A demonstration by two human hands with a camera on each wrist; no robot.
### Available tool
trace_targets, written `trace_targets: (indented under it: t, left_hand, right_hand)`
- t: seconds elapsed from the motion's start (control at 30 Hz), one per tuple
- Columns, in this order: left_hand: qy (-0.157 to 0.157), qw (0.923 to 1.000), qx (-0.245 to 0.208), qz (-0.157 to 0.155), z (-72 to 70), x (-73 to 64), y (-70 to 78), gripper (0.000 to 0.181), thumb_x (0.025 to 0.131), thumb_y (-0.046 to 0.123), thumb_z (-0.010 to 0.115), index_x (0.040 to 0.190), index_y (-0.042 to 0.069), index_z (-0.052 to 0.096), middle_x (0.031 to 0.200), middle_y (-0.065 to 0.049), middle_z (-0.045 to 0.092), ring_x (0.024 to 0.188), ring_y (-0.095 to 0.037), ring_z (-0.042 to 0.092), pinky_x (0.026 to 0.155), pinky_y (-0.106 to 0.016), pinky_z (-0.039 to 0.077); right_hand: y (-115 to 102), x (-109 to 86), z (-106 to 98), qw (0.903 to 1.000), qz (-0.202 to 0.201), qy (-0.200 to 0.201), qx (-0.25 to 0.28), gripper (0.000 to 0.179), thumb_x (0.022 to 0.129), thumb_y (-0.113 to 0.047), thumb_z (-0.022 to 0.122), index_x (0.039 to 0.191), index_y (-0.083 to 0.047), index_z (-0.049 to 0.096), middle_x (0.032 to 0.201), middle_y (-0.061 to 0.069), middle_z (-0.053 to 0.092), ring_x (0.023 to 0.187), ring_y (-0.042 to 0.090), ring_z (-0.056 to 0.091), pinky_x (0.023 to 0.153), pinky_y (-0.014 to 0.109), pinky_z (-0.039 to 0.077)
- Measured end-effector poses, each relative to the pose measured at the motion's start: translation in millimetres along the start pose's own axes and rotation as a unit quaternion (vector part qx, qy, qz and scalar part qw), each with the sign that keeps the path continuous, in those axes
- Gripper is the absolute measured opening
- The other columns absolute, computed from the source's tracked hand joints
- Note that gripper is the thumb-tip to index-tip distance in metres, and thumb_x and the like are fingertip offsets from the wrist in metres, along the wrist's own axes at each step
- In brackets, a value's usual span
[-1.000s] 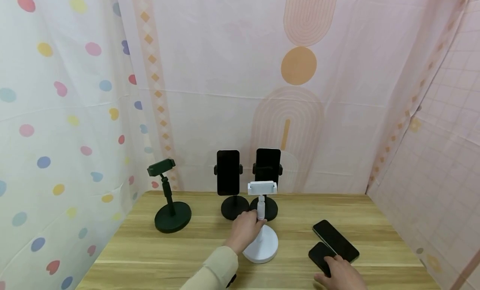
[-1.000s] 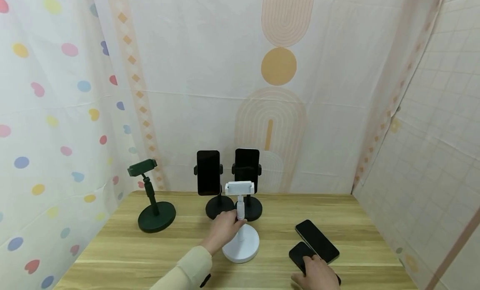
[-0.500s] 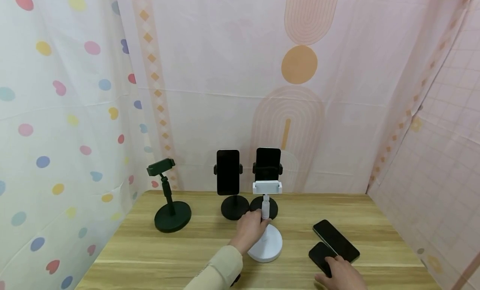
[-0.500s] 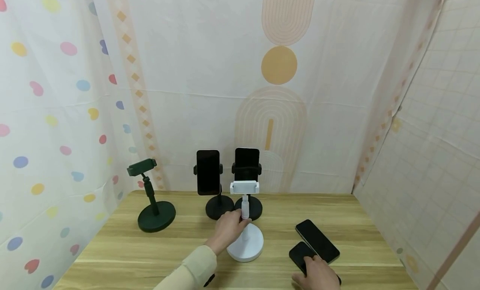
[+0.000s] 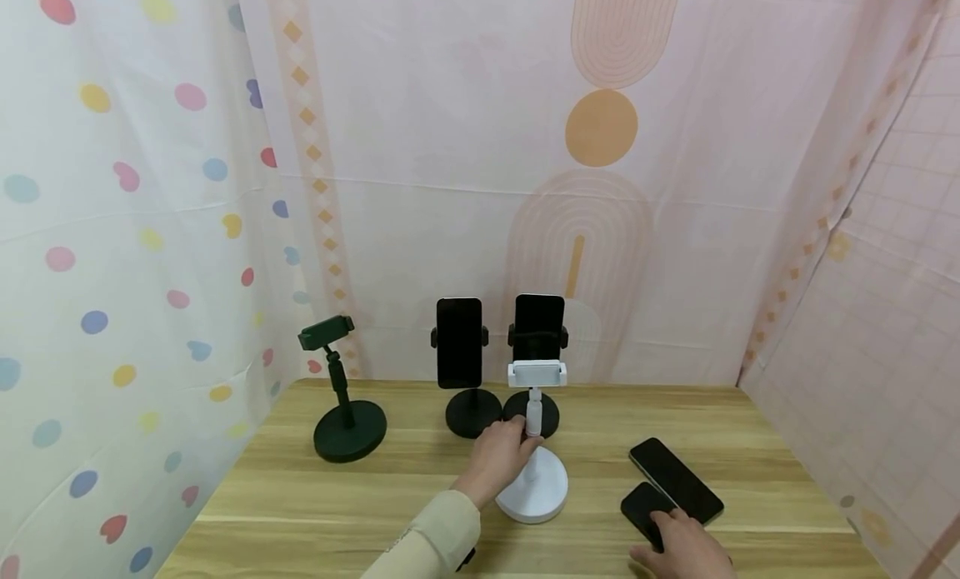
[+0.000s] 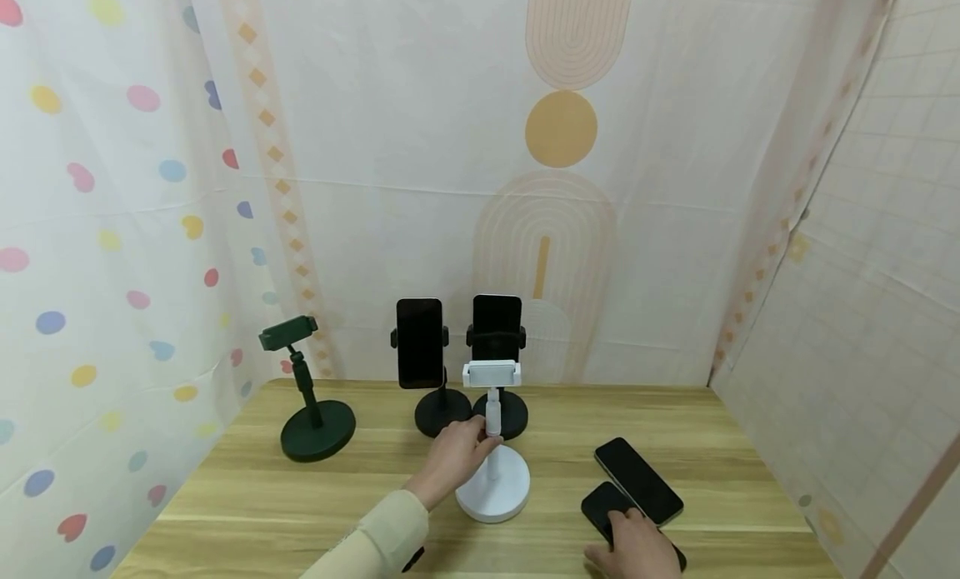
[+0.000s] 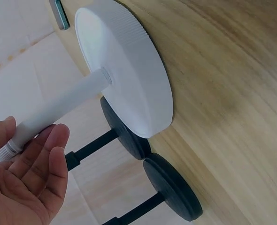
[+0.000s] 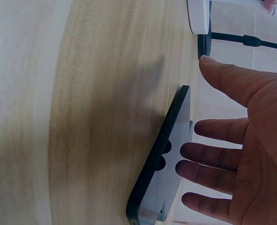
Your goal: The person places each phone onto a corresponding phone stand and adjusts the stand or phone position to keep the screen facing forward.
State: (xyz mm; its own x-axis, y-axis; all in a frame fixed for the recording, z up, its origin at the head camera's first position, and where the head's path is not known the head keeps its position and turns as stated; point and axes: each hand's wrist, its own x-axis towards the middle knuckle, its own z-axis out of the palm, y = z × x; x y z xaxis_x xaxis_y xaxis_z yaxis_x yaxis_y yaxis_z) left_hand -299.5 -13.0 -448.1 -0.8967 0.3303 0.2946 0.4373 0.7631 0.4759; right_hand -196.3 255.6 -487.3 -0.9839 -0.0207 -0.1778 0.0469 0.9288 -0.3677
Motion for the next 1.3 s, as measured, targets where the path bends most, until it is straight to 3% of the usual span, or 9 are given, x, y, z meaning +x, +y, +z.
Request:
trace_targets:
  t: [0.23,0.43,0.6,0.73,0.87,1.03,1.13,1.3]
  left_hand:
    - [-0.007,1.0000,0.000,0.001,-1.0,-1.8,1.2,0.023,0.097,0.028,0.067,0.096,0.006,0.066,0.081,-0.002,0.066,0.070,-0.016,0.062,0.061,-0.032,0.050]
    - [0.010,0.9998,-0.010,0.010,-5.1,-3.0,0.8,0.028,0.093,0.031,0.071,0.099,0.004,0.068,0.078,-0.001,0.065,0.067,-0.014,0.060,0.059,-0.030,0.048]
    - [0.046,0.9984,-0.033,-0.010,-15.7,-4.5,0.5,0.051,0.092,0.042,0.070,0.123,0.002,0.065,0.093,-0.005,0.071,0.074,-0.014,0.064,0.064,-0.032,0.051]
    - [0.106,0.9935,-0.042,-0.002,-26.4,-6.7,0.8,0.053,0.090,0.045,0.072,0.123,0.004,0.062,0.100,-0.008,0.069,0.073,-0.016,0.063,0.069,-0.038,0.052]
    - [0.187,0.9806,-0.018,0.055,-35.9,-6.9,0.2,0.062,0.086,0.044,0.077,0.127,0.005,0.054,0.107,-0.009,0.065,0.077,-0.020,0.065,0.067,-0.038,0.054]
    - [0.262,0.9494,0.061,0.161,-49.3,-0.7,-0.2,0.085,0.079,0.040,0.084,0.142,0.002,0.041,0.118,-0.014,0.060,0.085,-0.023,0.065,0.064,-0.034,0.055]
    - [0.269,0.9331,0.109,0.213,-58.0,5.2,2.1,0.088,0.077,0.036,0.087,0.143,0.003,0.040,0.125,-0.015,0.058,0.096,-0.025,0.065,0.070,-0.036,0.055]
    - [0.239,0.9134,0.196,0.264,-68.9,13.2,10.8,0.078,0.078,0.034,0.087,0.140,0.008,0.048,0.127,-0.012,0.060,0.106,-0.025,0.064,0.075,-0.035,0.055]
  right_hand:
    - [-1,-2.2,-3,0.9999,-0.011,0.000,0.000,0.067,0.082,-0.044,0.078,0.116,0.011,0.062,0.112,0.032,0.059,0.104,0.047,0.059,0.089,0.060,0.046]
    - [-2,-2.9,-4,0.9999,-0.015,0.004,-0.003,0.067,0.082,-0.044,0.079,0.115,0.012,0.062,0.111,0.032,0.059,0.103,0.047,0.059,0.088,0.060,0.047]
    - [-2,-3.1,-4,0.9999,-0.015,0.003,-0.004,0.068,0.082,-0.044,0.078,0.116,0.012,0.062,0.110,0.032,0.060,0.103,0.047,0.059,0.088,0.060,0.047]
    - [-1,-2.5,-4,0.9999,-0.014,0.003,-0.005,0.068,0.082,-0.045,0.078,0.116,0.013,0.062,0.110,0.032,0.060,0.103,0.047,0.059,0.088,0.060,0.047]
    - [0,-2.3,-4,0.9998,-0.015,0.009,-0.006,0.068,0.082,-0.044,0.078,0.116,0.013,0.062,0.110,0.032,0.059,0.103,0.047,0.059,0.088,0.060,0.047]
    - [1,-2.0,-4,0.9998,-0.018,0.009,-0.003,0.068,0.082,-0.044,0.078,0.116,0.013,0.061,0.111,0.032,0.059,0.104,0.047,0.059,0.089,0.060,0.047]
    - [1,-1.7,-4,0.9999,-0.015,0.007,-0.004,0.068,0.082,-0.045,0.078,0.116,0.013,0.062,0.111,0.031,0.060,0.104,0.047,0.059,0.089,0.059,0.047]
    - [1,-1.5,-4,1.0000,-0.006,0.002,-0.003,0.069,0.082,-0.047,0.078,0.116,0.012,0.062,0.111,0.031,0.060,0.104,0.046,0.060,0.089,0.059,0.047]
